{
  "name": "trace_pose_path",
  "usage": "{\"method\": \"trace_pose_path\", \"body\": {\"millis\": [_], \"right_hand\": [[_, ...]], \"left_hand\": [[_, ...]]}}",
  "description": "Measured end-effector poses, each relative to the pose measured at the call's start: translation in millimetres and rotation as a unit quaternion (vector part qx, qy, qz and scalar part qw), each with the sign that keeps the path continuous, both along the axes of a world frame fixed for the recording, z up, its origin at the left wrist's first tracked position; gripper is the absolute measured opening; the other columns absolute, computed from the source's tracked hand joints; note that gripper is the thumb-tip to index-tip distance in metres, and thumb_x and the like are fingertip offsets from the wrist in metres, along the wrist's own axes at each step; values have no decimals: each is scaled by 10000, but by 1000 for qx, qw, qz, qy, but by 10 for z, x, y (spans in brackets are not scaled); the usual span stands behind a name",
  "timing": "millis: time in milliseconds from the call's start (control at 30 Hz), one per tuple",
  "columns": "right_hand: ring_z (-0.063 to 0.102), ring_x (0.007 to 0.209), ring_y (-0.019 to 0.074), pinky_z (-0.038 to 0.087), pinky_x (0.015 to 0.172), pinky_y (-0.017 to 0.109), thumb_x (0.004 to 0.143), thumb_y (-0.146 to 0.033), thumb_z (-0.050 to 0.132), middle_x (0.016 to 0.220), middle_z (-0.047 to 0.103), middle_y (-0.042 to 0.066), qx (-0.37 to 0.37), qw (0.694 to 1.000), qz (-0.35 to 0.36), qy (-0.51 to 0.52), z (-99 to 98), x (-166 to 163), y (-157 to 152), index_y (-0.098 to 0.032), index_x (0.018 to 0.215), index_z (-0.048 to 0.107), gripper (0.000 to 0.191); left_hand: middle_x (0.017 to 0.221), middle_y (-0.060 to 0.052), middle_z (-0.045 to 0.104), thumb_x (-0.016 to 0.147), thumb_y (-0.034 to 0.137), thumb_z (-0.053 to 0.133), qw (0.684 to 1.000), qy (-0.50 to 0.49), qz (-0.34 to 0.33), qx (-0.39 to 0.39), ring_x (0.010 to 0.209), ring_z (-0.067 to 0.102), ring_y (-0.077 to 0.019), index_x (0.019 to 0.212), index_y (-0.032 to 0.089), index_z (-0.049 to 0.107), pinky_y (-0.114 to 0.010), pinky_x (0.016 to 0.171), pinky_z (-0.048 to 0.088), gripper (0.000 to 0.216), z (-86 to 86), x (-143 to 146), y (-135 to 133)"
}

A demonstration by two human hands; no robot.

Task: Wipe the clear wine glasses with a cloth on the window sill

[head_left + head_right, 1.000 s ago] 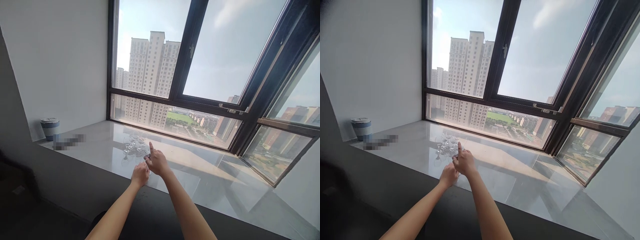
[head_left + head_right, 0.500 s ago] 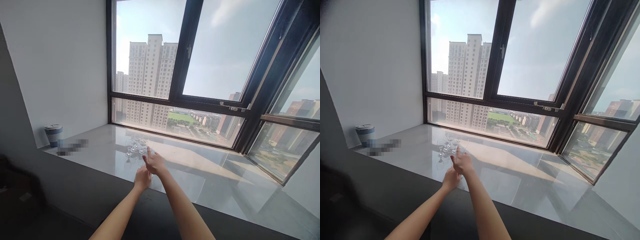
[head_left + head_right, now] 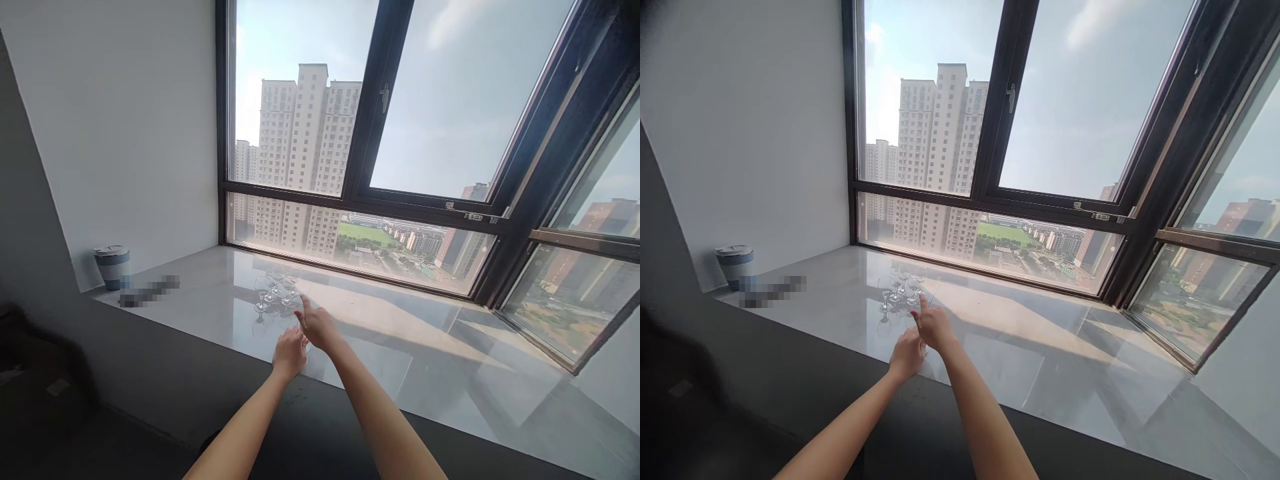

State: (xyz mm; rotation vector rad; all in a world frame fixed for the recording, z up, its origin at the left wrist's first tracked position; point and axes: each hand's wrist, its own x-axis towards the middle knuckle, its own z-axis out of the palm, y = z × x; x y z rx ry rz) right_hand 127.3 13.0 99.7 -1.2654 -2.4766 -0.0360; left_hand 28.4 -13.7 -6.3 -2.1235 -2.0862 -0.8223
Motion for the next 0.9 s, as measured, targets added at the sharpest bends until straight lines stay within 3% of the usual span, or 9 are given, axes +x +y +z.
{"method": "trace_pose_path", "body": {"millis": [467, 600, 733, 900], "right_hand": [[649, 870, 214, 391, 706, 273, 959, -277, 401, 959, 710, 110, -117, 987, -2, 113, 40, 176, 39, -112, 1507, 134, 631], [641, 887, 214, 395, 733, 275, 931, -243, 429, 946, 714, 93, -114, 982, 6, 151, 6, 191, 65, -115, 1503, 166, 643], [633, 755, 210, 397, 664, 269, 915, -265, 442, 791, 697, 69, -87, 978, 0, 189, 10, 192, 99, -113, 1476, 254, 611], [606, 624, 195, 416, 618, 273, 927, -340, 374, 683, 657, 27, -31, 955, -13, 293, 258, 265, 141, -118, 1435, 322, 557]], "left_hand": [[948, -62, 573, 928, 231, 402, 999, 25, -7, 41, 916, 507, -202, 869, 182, 581, -322, 731, 379, 194, -62, -12, 16], [942, -66, 570, 919, 228, 422, 999, 21, -7, 49, 916, 508, -204, 879, 184, 592, -323, 735, 384, 180, -68, -10, 12], [959, -69, 579, 912, 222, 434, 999, 17, -5, 46, 936, 511, -207, 887, 186, 601, -324, 746, 386, 173, -70, -8, 15], [973, -63, 597, 913, 231, 434, 999, -3, -4, 43, 948, 520, -208, 979, 192, 613, -324, 769, 388, 195, -85, -18, 26]]}}
